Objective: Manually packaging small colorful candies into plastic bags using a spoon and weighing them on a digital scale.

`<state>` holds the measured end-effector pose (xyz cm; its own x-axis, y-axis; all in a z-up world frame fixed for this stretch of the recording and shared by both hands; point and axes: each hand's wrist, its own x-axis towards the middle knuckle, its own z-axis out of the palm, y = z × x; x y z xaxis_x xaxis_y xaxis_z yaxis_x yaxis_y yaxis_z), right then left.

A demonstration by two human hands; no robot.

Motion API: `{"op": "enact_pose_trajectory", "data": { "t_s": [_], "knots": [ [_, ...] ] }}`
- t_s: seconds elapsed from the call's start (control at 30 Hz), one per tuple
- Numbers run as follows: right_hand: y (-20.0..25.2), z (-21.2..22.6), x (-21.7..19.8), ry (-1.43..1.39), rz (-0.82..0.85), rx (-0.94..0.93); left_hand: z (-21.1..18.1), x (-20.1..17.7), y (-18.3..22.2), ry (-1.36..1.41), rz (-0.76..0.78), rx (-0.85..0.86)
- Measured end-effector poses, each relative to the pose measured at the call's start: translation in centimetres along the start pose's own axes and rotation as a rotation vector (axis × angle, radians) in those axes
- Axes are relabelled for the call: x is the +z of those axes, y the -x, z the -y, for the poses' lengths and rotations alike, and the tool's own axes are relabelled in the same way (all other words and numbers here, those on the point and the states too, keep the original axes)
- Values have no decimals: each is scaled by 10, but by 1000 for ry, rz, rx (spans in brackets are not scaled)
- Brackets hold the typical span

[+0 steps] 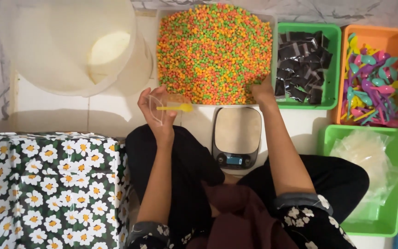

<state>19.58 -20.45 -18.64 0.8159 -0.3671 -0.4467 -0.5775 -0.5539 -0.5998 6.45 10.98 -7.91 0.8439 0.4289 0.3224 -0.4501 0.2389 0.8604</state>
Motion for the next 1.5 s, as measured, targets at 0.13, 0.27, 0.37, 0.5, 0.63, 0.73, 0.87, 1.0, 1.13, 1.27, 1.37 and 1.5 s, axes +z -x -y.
{"op": "enact_pose_trajectory", "data": {
  "t_s": [0.13, 0.27, 0.37, 0.5, 0.63, 0.73, 0.87, 1.0, 1.13, 1.27, 1.37, 1.5],
  "knots": [
    [15, 15, -2, -83, 19, -23, 12, -2, -1, 12, -1, -2],
    [34, 31, -9, -285, 76, -86, 15, 0, -3, -18, 10, 15],
    [64, 58, -17, -425, 87, -107, 14, 0, -5, -27, 7, 19],
    [30, 52, -7, -482, 221, -101, 12, 2, -5, -49, 7, 24],
    [49, 77, -24, -523, 262, -136, 16, 1, -4, -64, 4, 24],
    [55, 86, -32, -334, 267, -218, 16, 0, -3, -61, 4, 20],
    [58, 76, -40, 85, 101, -402, 18, 1, -3, -57, 1, 7],
    [6, 32, -22, 236, 9, -601, 20, 1, -4, -77, 1, 2],
    [59, 71, -35, 341, -181, -804, 20, -2, -4, -103, 9, 4],
    [55, 65, -21, 420, -168, -1199, 22, 1, -4, -86, 15, 7],
    [65, 74, -18, 526, -172, -1288, 21, 4, -5, -94, 23, 19],
    [66, 87, -21, 616, -183, -1347, 20, 4, -4, -97, 27, 32]
  ]
}}
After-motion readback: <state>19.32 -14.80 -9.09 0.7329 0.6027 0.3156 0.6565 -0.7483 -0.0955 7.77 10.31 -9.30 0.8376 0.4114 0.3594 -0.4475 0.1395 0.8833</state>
